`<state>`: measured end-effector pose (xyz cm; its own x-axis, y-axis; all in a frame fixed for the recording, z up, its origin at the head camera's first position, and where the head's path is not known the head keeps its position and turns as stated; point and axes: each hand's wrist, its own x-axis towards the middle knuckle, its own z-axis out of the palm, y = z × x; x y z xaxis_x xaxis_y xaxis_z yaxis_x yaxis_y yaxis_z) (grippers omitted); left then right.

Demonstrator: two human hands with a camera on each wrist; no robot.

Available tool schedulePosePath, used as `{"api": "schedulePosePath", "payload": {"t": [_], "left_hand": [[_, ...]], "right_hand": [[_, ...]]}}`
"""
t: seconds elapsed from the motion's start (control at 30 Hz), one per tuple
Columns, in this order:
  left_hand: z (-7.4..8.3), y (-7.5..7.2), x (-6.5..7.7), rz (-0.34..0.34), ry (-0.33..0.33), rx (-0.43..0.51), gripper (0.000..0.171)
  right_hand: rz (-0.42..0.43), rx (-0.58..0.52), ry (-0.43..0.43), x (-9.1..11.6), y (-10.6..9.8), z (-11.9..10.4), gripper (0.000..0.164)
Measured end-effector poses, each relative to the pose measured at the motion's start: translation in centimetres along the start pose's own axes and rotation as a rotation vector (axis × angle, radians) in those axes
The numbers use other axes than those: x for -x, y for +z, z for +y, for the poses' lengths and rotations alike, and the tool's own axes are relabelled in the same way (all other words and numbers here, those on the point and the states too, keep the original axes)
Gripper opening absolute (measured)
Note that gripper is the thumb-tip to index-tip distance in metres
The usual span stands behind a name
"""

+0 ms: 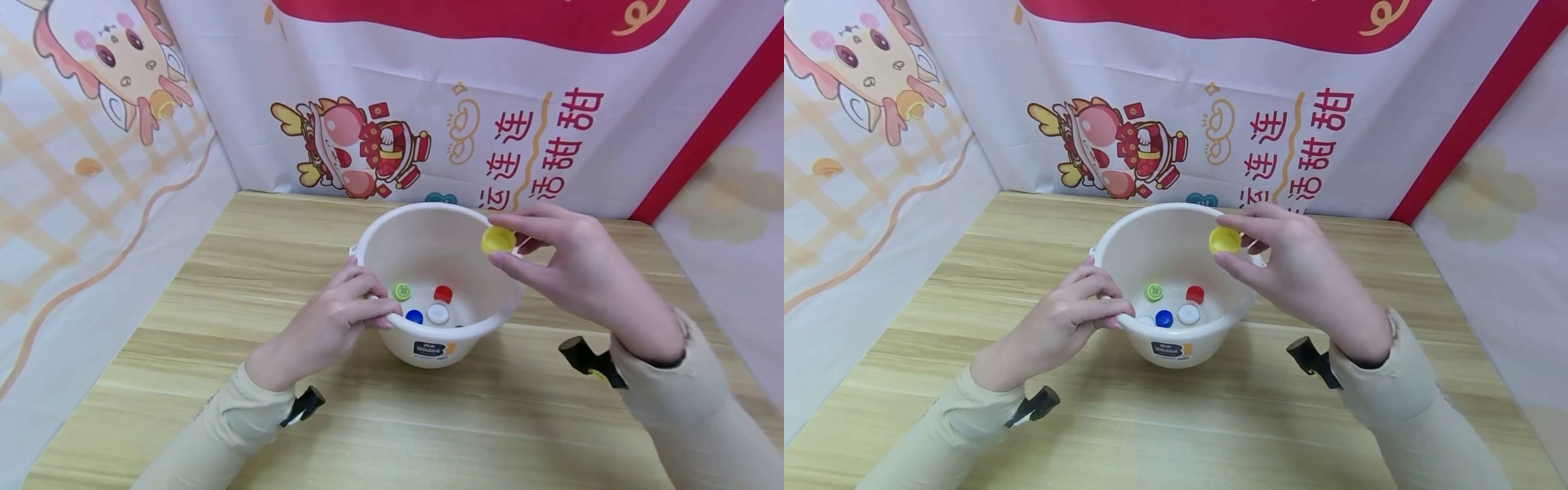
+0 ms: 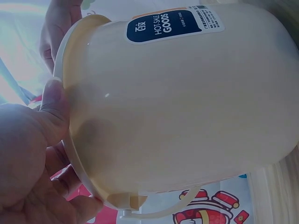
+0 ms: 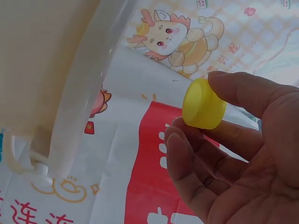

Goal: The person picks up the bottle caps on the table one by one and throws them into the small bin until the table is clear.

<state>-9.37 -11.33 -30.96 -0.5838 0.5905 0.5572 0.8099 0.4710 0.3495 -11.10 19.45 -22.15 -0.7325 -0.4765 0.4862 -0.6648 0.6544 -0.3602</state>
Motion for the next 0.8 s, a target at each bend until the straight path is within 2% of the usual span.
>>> {"api": "schedulePosePath", "payload": {"t": [0.27,0.63,0.8], "left_hand": [[-0.2,0.1,0.0,0.000,0.004,0.007,0.020],[0.0,0.0,0.0,-0.007,0.009,-0.004,0.019],[-0.1,0.1,-0.1,-0.011,0.004,-0.004,0.020]], "right_hand": [[-0.033,-0.020,-0.010,-0.8,0.5,-0.5,0.048],[-0.161,-0.053,0.054,-2.1,1.6,-0.8,0.044],[-0.150,-0.017,0.020,-2.1,1.8,-0.7,0.043]]}}
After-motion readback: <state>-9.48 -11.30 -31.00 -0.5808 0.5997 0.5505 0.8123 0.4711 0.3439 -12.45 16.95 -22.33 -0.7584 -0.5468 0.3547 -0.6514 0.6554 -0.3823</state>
